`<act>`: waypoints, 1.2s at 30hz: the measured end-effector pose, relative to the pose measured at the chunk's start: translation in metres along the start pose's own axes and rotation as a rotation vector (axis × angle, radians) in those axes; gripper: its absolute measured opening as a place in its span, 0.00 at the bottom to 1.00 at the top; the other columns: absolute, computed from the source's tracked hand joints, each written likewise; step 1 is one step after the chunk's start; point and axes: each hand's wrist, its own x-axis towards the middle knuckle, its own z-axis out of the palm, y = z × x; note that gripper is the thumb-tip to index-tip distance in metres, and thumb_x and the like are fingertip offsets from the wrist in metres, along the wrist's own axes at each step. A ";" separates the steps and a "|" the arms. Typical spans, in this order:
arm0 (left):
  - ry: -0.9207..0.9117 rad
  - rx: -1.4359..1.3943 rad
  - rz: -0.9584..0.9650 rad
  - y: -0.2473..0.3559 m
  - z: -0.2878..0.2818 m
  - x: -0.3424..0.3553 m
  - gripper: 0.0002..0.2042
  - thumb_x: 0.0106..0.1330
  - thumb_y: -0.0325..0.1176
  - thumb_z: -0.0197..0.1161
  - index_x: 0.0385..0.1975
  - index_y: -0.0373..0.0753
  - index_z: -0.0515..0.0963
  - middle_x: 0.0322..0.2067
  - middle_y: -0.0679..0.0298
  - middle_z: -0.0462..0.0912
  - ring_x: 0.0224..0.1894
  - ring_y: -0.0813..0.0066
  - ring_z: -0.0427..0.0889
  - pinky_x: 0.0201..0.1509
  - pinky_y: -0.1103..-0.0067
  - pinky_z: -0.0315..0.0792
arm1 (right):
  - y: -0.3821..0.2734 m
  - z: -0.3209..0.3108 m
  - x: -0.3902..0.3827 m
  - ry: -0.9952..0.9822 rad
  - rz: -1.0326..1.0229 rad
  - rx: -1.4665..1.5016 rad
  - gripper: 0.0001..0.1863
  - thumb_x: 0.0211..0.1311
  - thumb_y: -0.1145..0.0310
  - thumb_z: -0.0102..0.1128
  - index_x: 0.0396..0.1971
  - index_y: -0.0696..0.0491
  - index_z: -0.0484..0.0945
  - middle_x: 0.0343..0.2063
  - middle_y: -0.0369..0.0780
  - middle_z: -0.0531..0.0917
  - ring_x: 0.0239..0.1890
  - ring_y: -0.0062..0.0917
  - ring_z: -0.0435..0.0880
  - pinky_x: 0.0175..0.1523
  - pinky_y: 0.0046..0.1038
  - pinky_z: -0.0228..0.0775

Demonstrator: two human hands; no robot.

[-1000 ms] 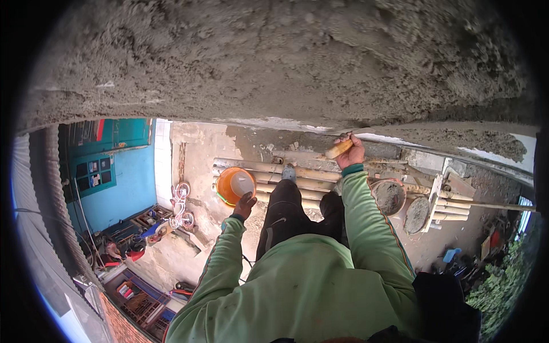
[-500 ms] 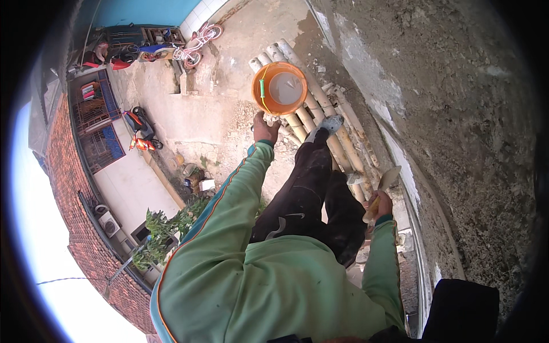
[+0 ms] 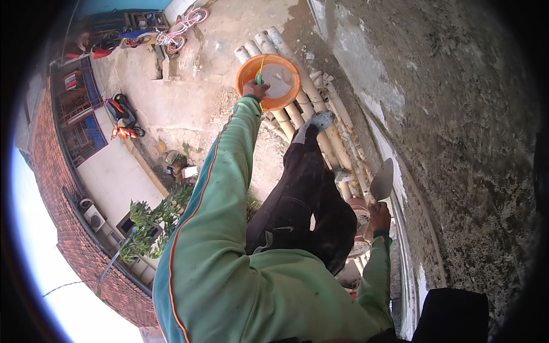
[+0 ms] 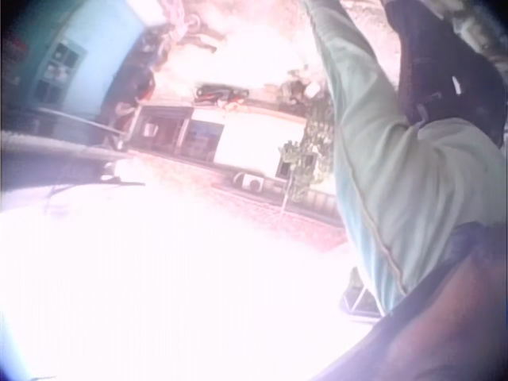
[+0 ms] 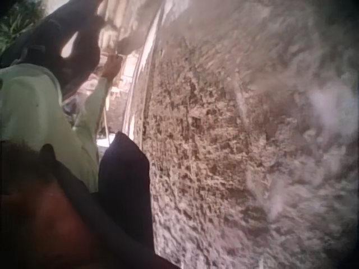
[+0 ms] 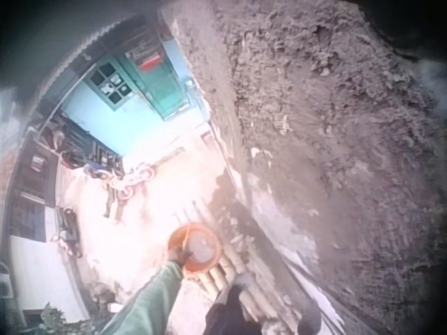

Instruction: The person scoops wet cement from a bucket using a trowel and applies it to a white block wall. They spread and smooth the cement across the surface while standing on a bamboo scaffold.

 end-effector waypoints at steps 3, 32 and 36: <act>-0.027 -0.003 0.045 0.008 0.004 -0.038 0.19 0.58 0.37 0.72 0.43 0.31 0.79 0.23 0.61 0.82 0.19 0.74 0.79 0.22 0.75 0.74 | -0.070 -0.005 -0.002 -0.043 -0.079 -0.153 0.23 0.58 0.52 0.64 0.45 0.55 0.77 0.35 0.50 0.85 0.40 0.50 0.84 0.45 0.47 0.74; -1.062 0.349 0.005 0.155 0.166 -0.508 0.05 0.70 0.33 0.63 0.41 0.44 0.76 0.27 0.71 0.74 0.26 0.77 0.74 0.30 0.79 0.72 | 0.186 0.096 -0.269 0.680 0.694 0.571 0.27 0.60 0.60 0.59 0.61 0.47 0.75 0.46 0.48 0.85 0.48 0.45 0.83 0.56 0.42 0.74; -1.211 0.390 -0.012 0.157 0.161 -0.579 0.06 0.71 0.33 0.63 0.43 0.44 0.76 0.28 0.70 0.75 0.28 0.76 0.76 0.32 0.78 0.73 | 0.067 -0.001 -0.230 0.719 0.109 0.975 0.16 0.63 0.65 0.57 0.50 0.51 0.79 0.33 0.48 0.85 0.42 0.43 0.84 0.47 0.41 0.74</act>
